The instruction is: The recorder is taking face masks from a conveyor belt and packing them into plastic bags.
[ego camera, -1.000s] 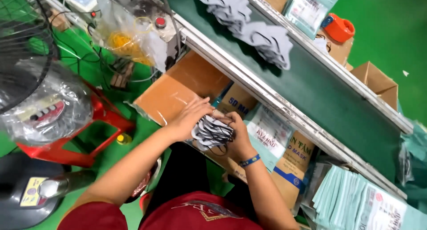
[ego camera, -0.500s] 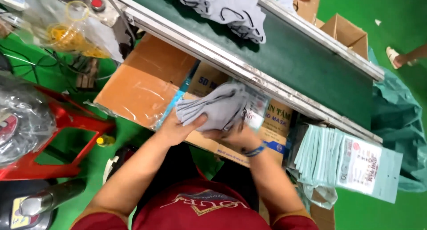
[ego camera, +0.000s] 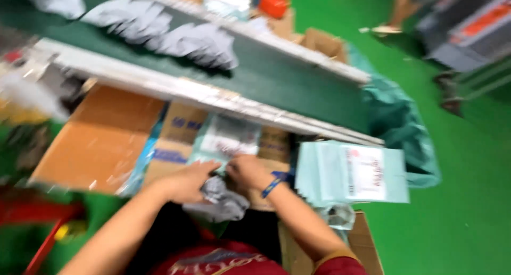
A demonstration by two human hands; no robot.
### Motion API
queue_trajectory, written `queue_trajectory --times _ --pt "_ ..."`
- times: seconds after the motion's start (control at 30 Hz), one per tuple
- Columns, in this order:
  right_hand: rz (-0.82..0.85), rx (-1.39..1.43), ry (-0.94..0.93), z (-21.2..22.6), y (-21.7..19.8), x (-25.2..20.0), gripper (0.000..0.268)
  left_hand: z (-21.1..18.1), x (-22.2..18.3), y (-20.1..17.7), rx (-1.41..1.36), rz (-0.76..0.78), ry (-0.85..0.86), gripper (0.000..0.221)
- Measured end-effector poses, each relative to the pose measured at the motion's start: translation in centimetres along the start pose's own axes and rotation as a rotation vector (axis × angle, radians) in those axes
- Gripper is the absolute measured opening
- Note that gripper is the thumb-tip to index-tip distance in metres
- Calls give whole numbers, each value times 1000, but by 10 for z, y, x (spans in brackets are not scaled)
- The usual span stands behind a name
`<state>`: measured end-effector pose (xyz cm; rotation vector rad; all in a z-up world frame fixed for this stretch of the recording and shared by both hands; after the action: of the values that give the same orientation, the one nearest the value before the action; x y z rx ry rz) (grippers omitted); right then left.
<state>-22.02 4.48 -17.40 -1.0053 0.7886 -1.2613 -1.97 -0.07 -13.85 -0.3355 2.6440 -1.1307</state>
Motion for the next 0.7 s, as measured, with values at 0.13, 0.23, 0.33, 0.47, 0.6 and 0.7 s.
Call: queue_trajectory --times 0.13,0.23,0.33,0.47,0.6,0.7 --pt "-47 -72 72 -18 24 1 15 9 32 23 197 167 -194 93" --pt "-163 -32 -22 -6 31 0 21 4 31 31 312 183 -90 66" --pt "-353 -145 -46 11 16 1 22 -10 21 26 339 310 -191 68" --pt "-272 -200 11 23 -1 23 42 -5 26 24 349 252 -167 56" --pt "-378 -249 46 33 -11 31 30 -24 13 25 351 277 -193 47" --pt "-410 23 19 51 -42 32 35 -15 14 31 403 265 -164 49"
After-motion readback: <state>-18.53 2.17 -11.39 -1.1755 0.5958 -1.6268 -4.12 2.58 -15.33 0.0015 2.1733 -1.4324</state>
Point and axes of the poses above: each hand's wrist, its own x-axis towards the middle knuckle, its own y-axis out of the palm, z = x × y, the point moved 4 cm from there along x, towards the middle knuckle, and after that the axes turned 3 degrees about -z, right-handed, at the moved point
